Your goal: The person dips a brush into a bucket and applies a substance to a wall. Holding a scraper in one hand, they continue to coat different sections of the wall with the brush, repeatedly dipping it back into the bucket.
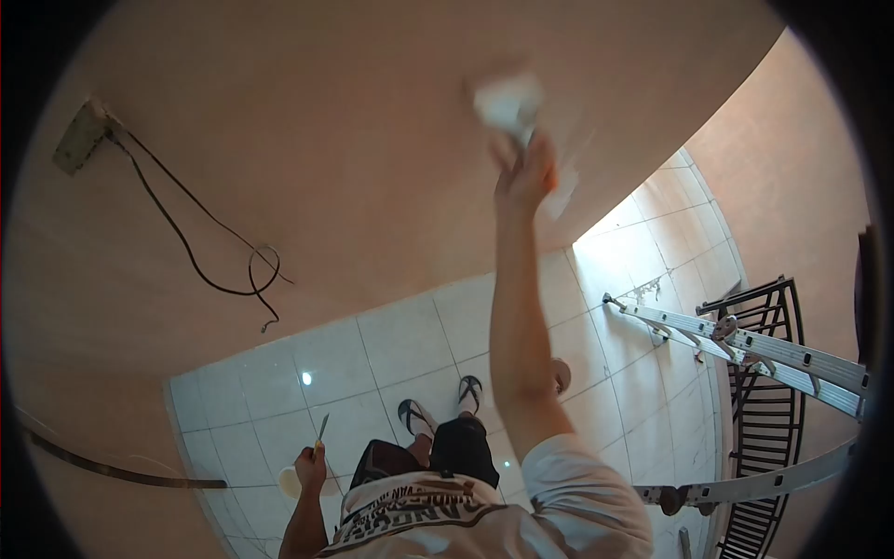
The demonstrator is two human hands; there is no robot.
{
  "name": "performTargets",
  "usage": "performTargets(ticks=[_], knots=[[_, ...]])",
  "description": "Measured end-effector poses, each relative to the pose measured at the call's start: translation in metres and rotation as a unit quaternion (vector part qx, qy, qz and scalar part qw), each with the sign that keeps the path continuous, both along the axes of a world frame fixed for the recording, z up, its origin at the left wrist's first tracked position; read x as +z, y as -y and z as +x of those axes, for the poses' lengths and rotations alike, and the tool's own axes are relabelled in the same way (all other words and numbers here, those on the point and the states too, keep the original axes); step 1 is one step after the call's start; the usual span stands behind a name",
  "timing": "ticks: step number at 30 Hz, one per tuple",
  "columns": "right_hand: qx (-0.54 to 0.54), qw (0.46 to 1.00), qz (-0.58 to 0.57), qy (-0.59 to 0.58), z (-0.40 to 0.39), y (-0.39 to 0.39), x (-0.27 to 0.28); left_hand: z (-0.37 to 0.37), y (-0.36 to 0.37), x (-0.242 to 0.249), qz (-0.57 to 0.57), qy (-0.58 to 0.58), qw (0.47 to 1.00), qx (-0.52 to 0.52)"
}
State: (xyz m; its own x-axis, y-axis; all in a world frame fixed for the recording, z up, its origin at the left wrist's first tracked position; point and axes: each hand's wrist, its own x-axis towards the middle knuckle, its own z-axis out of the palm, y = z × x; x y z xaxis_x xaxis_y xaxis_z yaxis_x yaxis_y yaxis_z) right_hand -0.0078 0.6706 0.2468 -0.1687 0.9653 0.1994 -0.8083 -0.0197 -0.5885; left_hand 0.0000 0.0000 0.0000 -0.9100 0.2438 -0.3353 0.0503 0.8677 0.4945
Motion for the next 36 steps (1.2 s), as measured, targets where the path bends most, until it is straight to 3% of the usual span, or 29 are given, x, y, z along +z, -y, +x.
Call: performTargets(ticks=[2, 5, 8, 10, 12, 18, 19, 22, 26, 30, 33, 36], knots=[[-0.016, 0.990, -0.135, 0.030, 0.010, 0.037, -0.075, -0.002, 0.006, 0.012, -0.015, 0.000, 1.000, -0.004], [-0.025, 0.973, -0.209, 0.094, 0.016, 0.050, -0.185, -0.014, 0.005, 0.018, 0.005, -0.029, 1.000, 0.010], [-0.044, 0.964, -0.221, 0.138, 0.014, 0.048, -0.163, -0.017, 0.020, 0.016, 0.006, -0.052, 0.998, 0.024], [-0.058, 0.971, -0.194, 0.130, -0.001, 0.031, -0.106, -0.020, 0.024, 0.008, 0.005, -0.051, 0.997, 0.065], [-0.075, 0.979, -0.150, 0.112, -0.008, 0.023, -0.009, -0.014, 0.024, -0.004, 0.017, -0.066, 0.994, 0.083], [-0.082, 0.980, 0.175, -0.053, -0.009, 0.002, 0.297, 0.000, 0.002, -0.041, 0.057, -0.059, 0.990, 0.116], [-0.075, 0.984, 0.152, -0.065, -0.005, 0.010, 0.342, 0.002, 0.001, -0.043, 0.064, -0.054, 0.990, 0.117], [-0.094, 0.964, 0.214, -0.127, 0.004, 0.020, 0.422, 0.011, -0.011, -0.038, 0.077, -0.057, 0.988, 0.125], [-0.061, 0.932, 0.286, -0.214, -0.008, -0.009, 0.466, 0.014, -0.011, -0.030, 0.062, -0.043, 0.990, 0.118], [-0.066, 0.962, 0.210, -0.160, -0.032, -0.033, 0.385, 0.010, 0.007, -0.033, 0.042, -0.036, 0.993, 0.104], [-0.036, 0.983, 0.108, -0.142, -0.039, -0.001, 0.221, 0.005, 0.017, -0.030, 0.023, -0.027, 0.992, 0.119], [-0.029, 0.998, -0.052, -0.017, -0.019, 0.046, 0.062, 0.002, 0.028, -0.022, 0.001, -0.023, 0.993, 0.117]])
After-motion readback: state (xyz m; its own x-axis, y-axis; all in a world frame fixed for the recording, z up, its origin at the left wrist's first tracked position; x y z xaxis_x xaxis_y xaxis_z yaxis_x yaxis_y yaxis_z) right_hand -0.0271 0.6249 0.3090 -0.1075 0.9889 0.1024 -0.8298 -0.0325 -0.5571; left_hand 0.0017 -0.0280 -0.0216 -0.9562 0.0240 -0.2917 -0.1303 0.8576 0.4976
